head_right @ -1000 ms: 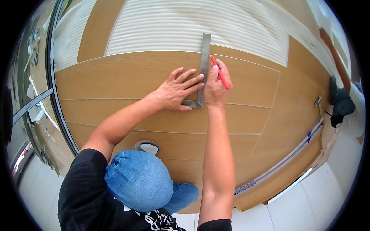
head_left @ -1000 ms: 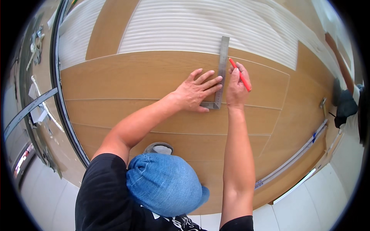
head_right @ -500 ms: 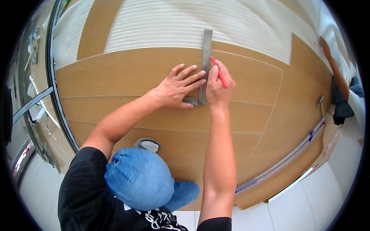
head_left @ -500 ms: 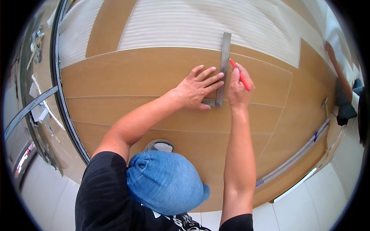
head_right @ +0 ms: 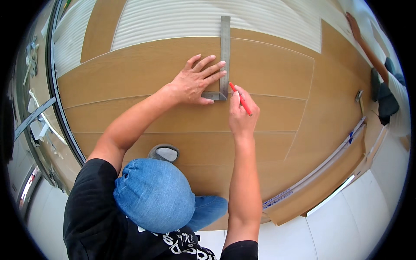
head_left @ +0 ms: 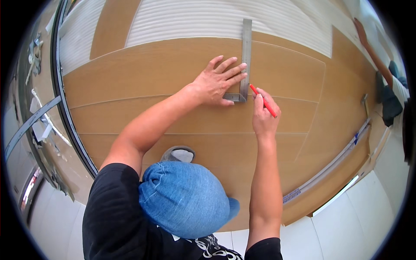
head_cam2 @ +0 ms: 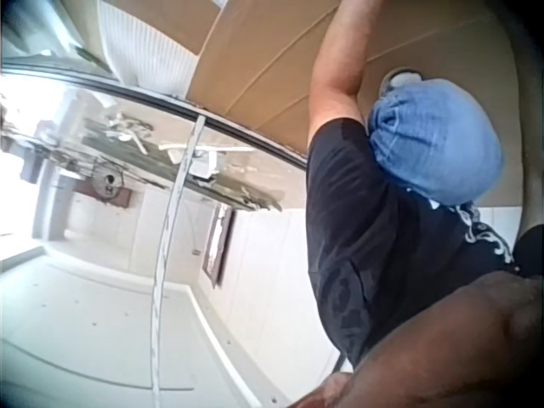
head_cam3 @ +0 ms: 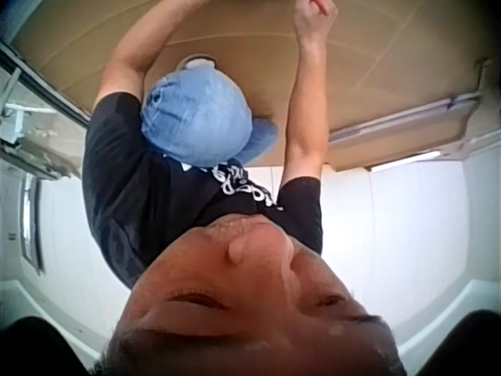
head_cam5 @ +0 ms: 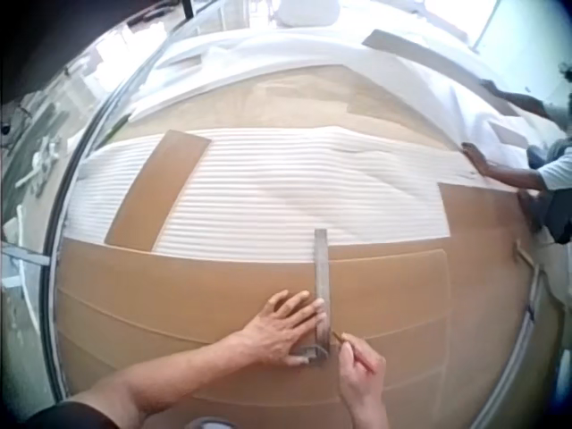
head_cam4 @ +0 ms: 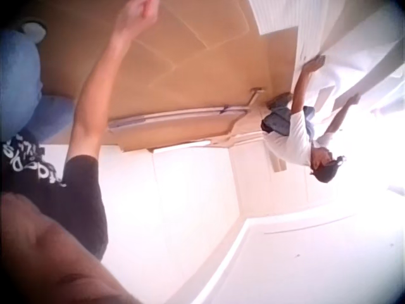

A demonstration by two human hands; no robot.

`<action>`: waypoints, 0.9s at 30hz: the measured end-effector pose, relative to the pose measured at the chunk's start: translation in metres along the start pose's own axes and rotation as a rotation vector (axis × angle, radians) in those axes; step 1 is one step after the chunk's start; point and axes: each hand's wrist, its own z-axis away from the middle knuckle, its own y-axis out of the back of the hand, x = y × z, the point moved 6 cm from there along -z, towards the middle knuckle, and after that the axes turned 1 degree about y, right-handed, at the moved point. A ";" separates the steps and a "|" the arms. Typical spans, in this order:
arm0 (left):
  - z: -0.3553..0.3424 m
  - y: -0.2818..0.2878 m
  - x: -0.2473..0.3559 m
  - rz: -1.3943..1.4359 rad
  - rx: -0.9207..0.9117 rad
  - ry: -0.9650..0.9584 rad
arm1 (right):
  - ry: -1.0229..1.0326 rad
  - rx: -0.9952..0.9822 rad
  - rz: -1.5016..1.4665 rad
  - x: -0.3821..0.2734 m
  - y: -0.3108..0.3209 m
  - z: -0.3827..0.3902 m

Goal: The person marks a laminate plank with a pencil and a square, then carries the plank to a table saw and makes a cut.

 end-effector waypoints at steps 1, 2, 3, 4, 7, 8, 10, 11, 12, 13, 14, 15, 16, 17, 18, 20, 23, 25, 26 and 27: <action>-0.001 0.000 -0.001 -0.014 0.009 -0.001 | -0.039 -0.017 -0.022 0.000 0.001 0.002; -0.001 0.001 -0.001 -0.028 0.019 -0.003 | -0.039 -0.010 -0.024 0.002 0.006 0.006; -0.002 0.000 -0.001 -0.032 0.022 -0.011 | -0.069 -0.058 0.061 0.008 0.010 0.011; -0.002 0.000 -0.002 -0.038 0.020 -0.009 | -0.099 -0.105 0.145 0.013 0.012 0.019; 0.000 0.005 -0.001 -0.028 0.072 -0.022 | 0.039 0.170 -0.105 0.006 0.037 0.049; 0.003 0.010 0.000 -0.006 0.119 -0.034 | 0.052 0.174 -0.110 0.004 0.040 0.056; 0.011 0.010 0.006 -0.009 0.166 -0.057 | -0.022 0.147 -0.151 0.002 0.042 0.062; 0.018 0.011 0.010 -0.004 0.203 -0.072 | -0.002 0.156 -0.160 -0.002 0.039 0.062; 0.031 0.000 0.016 0.039 0.269 -0.079 | 0.003 0.097 -0.038 -0.001 0.028 0.065; 0.047 -0.007 0.029 0.088 0.334 -0.092 | 0.002 0.045 0.088 0.004 0.018 0.071; 0.059 0.002 0.053 0.195 0.370 -0.141 | -0.019 0.048 0.158 0.022 0.012 0.078; 0.070 -0.008 0.073 0.264 0.286 -0.153 | -0.031 0.049 0.224 0.039 0.003 0.084; 0.085 -0.010 0.096 0.336 0.234 -0.197 | -0.074 0.022 0.211 0.051 -0.008 0.094; 0.095 -0.018 0.112 0.328 0.176 -0.235 | -0.139 -0.012 0.170 0.059 -0.016 0.104; 0.105 -0.015 0.117 0.280 0.059 -0.241 | -0.209 -0.073 0.095 0.057 -0.024 0.117; 0.109 -0.001 0.087 0.320 0.015 -0.182 | -0.178 -0.050 0.098 0.055 -0.026 0.147; 0.096 0.066 -0.030 -0.068 0.386 0.228 | -0.181 0.014 0.061 0.062 -0.013 0.204; 0.082 0.097 -0.092 -0.239 0.321 0.502 | 0.005 0.107 0.095 0.073 0.007 0.248; 0.070 0.101 -0.110 -0.250 0.208 0.587 | -0.008 0.127 0.110 0.094 0.015 0.275; 0.064 0.111 -0.115 -0.256 0.222 0.565 | -0.010 0.127 0.119 0.111 0.020 0.299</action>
